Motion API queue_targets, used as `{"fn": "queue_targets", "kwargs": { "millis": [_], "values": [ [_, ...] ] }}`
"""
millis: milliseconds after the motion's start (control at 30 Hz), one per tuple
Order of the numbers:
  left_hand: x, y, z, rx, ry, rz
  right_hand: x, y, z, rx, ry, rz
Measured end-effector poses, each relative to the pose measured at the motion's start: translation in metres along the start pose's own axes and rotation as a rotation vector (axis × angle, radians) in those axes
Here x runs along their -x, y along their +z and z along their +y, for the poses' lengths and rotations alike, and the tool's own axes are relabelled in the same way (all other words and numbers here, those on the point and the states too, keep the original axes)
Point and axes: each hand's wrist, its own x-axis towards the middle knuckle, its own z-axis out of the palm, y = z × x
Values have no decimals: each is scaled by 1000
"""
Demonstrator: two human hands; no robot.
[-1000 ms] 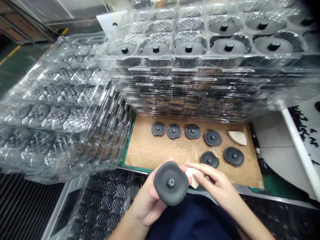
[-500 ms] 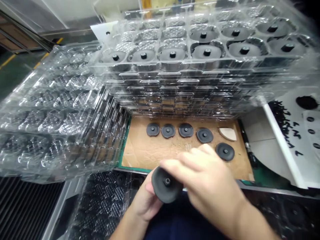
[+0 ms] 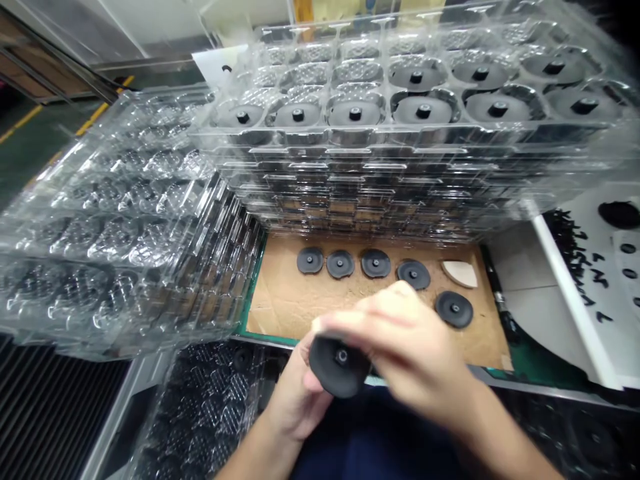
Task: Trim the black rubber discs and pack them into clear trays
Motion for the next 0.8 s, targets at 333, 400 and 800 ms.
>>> {"fn": "queue_targets", "kwargs": {
  "millis": [333, 400, 800],
  "values": [
    [0, -14, 2, 192, 29, -69, 65, 22, 34, -299, 871, 149],
    [-1, -12, 1, 183, 18, -83, 59, 19, 25, -214, 832, 229],
    [0, -10, -4, 95, 76, 56, -3, 22, -21, -54, 112, -93]
  ]
}}
